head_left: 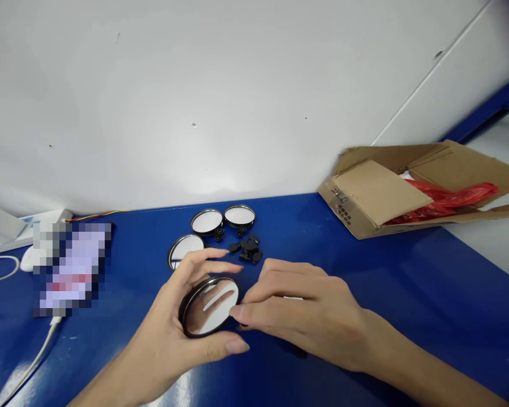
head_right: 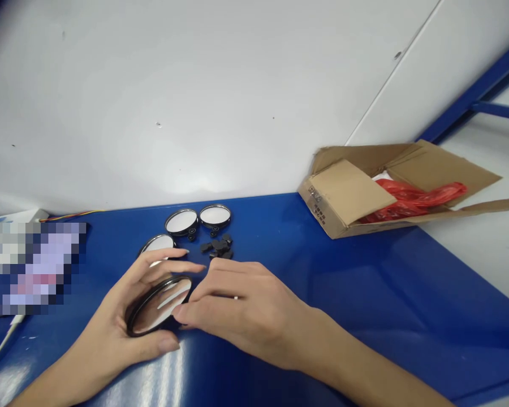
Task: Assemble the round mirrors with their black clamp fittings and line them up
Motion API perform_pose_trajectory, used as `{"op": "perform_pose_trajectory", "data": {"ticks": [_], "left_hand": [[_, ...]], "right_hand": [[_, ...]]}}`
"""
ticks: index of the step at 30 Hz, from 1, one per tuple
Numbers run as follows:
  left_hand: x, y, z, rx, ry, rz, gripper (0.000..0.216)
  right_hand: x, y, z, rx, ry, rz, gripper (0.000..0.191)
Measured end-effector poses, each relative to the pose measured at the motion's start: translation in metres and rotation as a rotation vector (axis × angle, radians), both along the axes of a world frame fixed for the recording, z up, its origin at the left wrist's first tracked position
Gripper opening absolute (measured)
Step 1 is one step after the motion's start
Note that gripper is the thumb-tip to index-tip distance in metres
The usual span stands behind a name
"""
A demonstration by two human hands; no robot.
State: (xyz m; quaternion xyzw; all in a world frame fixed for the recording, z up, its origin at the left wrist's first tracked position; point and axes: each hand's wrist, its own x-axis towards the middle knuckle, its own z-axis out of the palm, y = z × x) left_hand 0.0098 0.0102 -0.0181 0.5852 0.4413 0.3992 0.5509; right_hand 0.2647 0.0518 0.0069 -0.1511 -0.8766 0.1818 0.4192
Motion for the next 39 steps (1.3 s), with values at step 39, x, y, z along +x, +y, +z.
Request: {"op": "perform_pose_trajectory", "data": {"ticks": [39], "left_hand": [[0.003,0.000,-0.001,0.230,0.252,0.229,0.057]], "right_hand": [[0.003,0.078,-0.021,0.217,-0.262,-0.438,0.011]]}}
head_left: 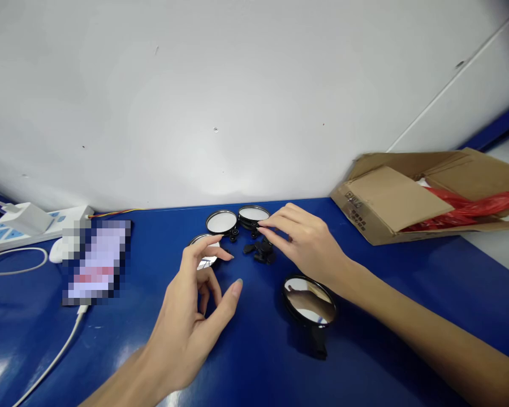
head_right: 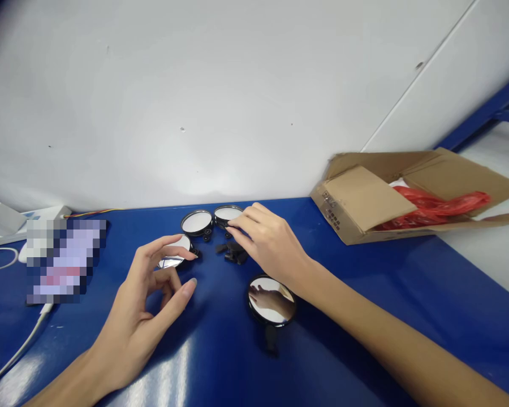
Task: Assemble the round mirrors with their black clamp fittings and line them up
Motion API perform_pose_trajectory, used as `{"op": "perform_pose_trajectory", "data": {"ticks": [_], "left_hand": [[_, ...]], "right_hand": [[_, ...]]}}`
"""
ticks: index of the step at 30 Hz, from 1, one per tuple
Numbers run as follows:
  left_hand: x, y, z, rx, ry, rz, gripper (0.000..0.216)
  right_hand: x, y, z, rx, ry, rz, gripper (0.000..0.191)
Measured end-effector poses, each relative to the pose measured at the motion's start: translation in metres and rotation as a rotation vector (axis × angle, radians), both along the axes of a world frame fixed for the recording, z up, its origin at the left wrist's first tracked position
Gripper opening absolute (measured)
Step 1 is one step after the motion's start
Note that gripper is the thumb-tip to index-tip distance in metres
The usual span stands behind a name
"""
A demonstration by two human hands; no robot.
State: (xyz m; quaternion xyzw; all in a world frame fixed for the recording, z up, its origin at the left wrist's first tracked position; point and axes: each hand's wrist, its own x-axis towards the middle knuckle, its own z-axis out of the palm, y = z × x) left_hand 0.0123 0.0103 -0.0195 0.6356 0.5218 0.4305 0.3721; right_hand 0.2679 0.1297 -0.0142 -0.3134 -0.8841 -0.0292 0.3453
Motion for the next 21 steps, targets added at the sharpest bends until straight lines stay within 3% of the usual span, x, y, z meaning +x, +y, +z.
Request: {"op": "perform_pose_trajectory", "data": {"ticks": [3,5,7,10,13,14,16,21], "left_hand": [[0.000,0.000,-0.001,0.001,0.004,-0.013,0.058],[-0.001,0.000,-0.002,0.005,0.011,-0.023,0.057],[-0.001,0.000,-0.002,0.006,0.025,-0.038,0.056],[0.000,0.000,-0.002,-0.004,0.043,-0.059,0.054],[0.001,-0.001,-0.001,-0.011,0.056,-0.071,0.050],[0.001,-0.001,-0.001,-0.013,0.062,-0.072,0.049],[0.001,-0.001,-0.001,-0.019,0.070,-0.070,0.048],[0.001,0.000,-0.001,-0.020,0.064,-0.089,0.049]], "right_hand": [[0.009,-0.013,0.012,-0.147,0.068,-0.039,0.009],[0.019,-0.022,0.021,-0.358,0.049,-0.031,0.011],[0.032,-0.029,0.028,-0.591,-0.014,-0.030,0.025],[0.052,-0.036,0.038,-0.812,-0.124,-0.051,0.034],[0.069,-0.042,0.044,-0.970,-0.252,-0.003,0.087],[0.072,-0.043,0.045,-1.000,-0.282,0.021,0.103],[0.074,-0.047,0.043,-0.993,-0.310,0.048,0.113],[0.060,-0.054,0.034,-0.848,-0.285,0.067,0.087]]}}
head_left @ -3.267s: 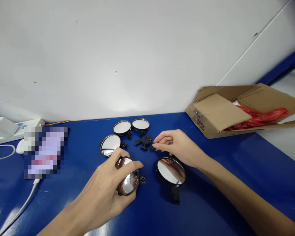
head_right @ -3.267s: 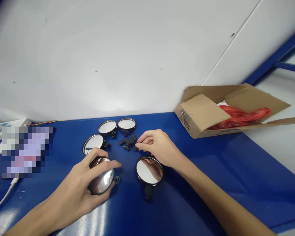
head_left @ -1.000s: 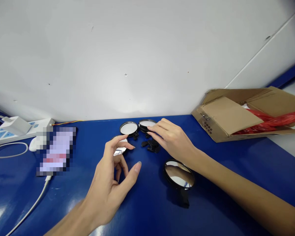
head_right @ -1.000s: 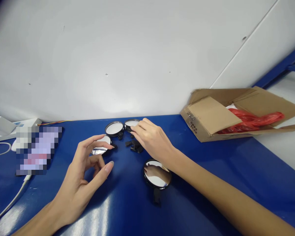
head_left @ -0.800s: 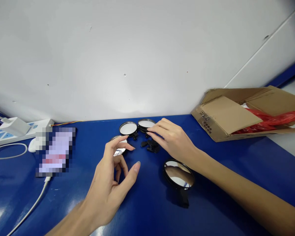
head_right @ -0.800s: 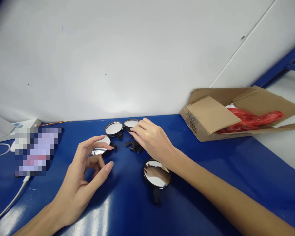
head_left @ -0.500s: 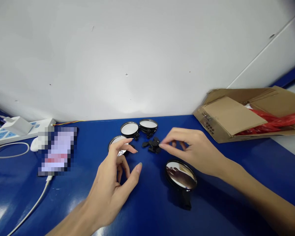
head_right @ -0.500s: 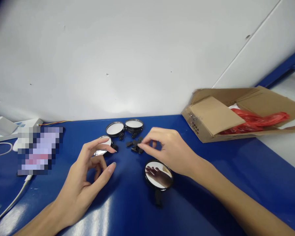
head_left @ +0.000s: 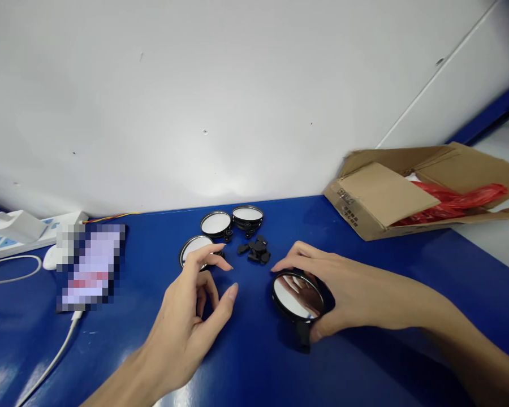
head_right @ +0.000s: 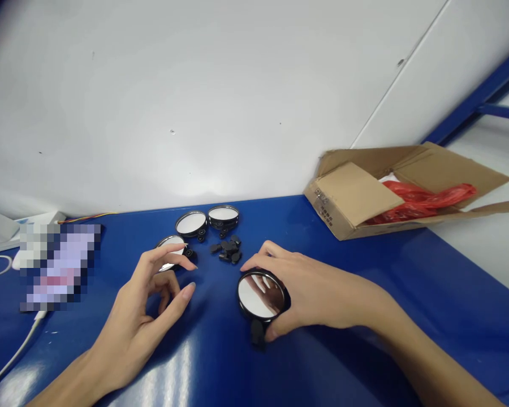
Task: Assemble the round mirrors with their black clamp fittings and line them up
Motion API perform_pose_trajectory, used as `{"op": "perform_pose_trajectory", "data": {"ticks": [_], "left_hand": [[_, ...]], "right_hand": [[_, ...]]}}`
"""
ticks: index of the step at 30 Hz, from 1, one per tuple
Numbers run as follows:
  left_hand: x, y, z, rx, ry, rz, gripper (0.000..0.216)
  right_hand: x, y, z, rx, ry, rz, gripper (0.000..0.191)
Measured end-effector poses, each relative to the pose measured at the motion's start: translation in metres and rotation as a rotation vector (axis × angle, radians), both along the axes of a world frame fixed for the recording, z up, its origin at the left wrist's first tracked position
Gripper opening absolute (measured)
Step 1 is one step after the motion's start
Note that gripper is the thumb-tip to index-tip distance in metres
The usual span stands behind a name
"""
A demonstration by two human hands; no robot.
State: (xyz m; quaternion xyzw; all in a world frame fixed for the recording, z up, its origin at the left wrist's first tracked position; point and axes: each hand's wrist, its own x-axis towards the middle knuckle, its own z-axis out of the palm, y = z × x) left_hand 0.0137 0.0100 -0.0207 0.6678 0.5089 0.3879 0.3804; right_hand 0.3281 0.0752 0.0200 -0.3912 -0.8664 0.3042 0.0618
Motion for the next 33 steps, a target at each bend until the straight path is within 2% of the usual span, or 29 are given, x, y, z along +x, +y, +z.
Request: {"op": "perform_pose_trajectory", "data": {"ticks": [3,10,15,21,25,29,33], "left_hand": [[-0.001,0.000,-0.001,-0.019,0.011,-0.007,0.047],[-0.003,-0.001,-0.001,-0.052,0.082,-0.059,0.046],[-0.003,0.000,0.000,-0.071,0.155,-0.080,0.041],[-0.002,0.001,-0.001,-0.122,0.191,-0.074,0.037],[-0.002,0.001,-0.002,-0.130,0.187,-0.100,0.034],[-0.003,0.002,-0.004,-0.150,0.195,-0.102,0.031],[-0.002,0.002,-0.003,-0.150,0.181,-0.087,0.028]], "right_hand": [[-0.013,-0.004,-0.002,0.012,0.018,0.014,0.078],[-0.045,-0.013,0.000,0.037,-0.034,0.079,0.077],[-0.064,-0.008,-0.001,0.068,-0.039,0.127,0.088],[-0.060,-0.005,-0.003,0.012,0.062,0.151,0.064],[-0.052,-0.007,-0.005,0.014,0.109,0.176,0.058],[-0.048,-0.006,-0.012,0.105,0.139,0.225,0.048],[-0.049,-0.003,-0.021,0.346,0.106,0.259,0.035]]}}
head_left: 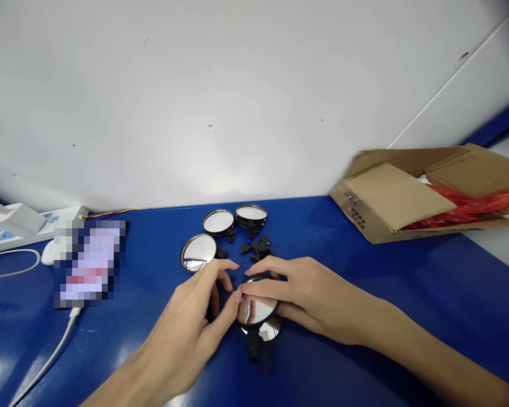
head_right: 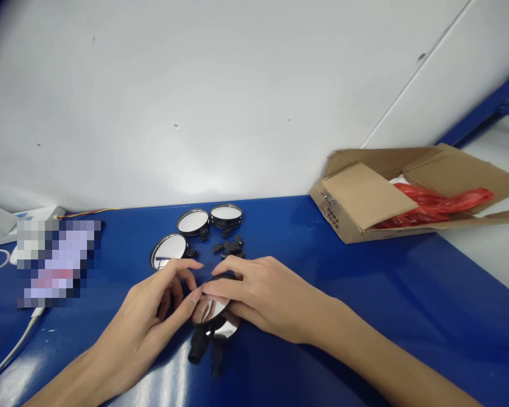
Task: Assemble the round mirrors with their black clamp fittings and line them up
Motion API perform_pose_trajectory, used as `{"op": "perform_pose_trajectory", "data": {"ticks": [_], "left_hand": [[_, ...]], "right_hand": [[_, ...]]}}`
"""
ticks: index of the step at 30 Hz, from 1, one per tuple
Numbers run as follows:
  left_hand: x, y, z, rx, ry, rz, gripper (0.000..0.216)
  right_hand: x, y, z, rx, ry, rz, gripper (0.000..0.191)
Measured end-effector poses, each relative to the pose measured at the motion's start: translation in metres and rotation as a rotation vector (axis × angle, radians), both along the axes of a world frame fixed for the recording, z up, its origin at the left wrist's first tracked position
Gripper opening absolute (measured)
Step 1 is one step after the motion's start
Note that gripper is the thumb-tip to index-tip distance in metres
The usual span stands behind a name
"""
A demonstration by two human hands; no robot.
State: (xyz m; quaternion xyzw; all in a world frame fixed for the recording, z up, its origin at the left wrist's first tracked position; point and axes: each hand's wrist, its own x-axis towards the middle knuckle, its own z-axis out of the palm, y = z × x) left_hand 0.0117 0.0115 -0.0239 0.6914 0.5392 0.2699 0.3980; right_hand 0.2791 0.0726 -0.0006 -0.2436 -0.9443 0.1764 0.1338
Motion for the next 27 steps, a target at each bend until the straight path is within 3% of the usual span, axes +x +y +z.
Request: {"op": "perform_pose_trajectory", "data": {"ticks": [2,4,8,11,14,17,19,23,27], "left_hand": [[0.001,0.000,0.004,0.006,-0.049,0.024,0.028],[0.001,0.000,0.008,-0.015,-0.163,0.055,0.031],[0.002,0.004,0.016,-0.230,-0.488,0.075,0.044],[0.002,0.008,0.015,-0.344,-0.653,0.073,0.048],[0.003,0.010,0.014,-0.270,-0.723,0.140,0.049],[0.003,0.009,0.015,-0.142,-0.670,0.287,0.050],[0.003,0.008,0.018,-0.078,-0.606,0.360,0.050],[0.007,0.006,0.021,-0.016,-0.569,0.425,0.058],[0.015,0.002,0.023,0.009,-0.629,0.412,0.063]], "right_hand": [[-0.003,-0.001,-0.003,0.066,0.052,-0.036,0.032],[-0.006,-0.003,-0.004,0.037,0.124,-0.117,0.027],[-0.011,-0.010,-0.009,-0.080,0.216,-0.335,0.026],[-0.011,-0.011,-0.015,0.017,0.278,-0.372,0.025],[-0.011,-0.010,-0.018,0.235,0.328,-0.345,0.038],[-0.013,-0.011,-0.016,0.269,0.377,-0.429,0.045],[-0.016,-0.014,-0.013,0.249,0.391,-0.447,0.038],[-0.022,-0.021,-0.013,0.230,0.351,-0.314,0.005],[-0.029,-0.025,-0.022,0.307,0.339,-0.296,0.028]]}}
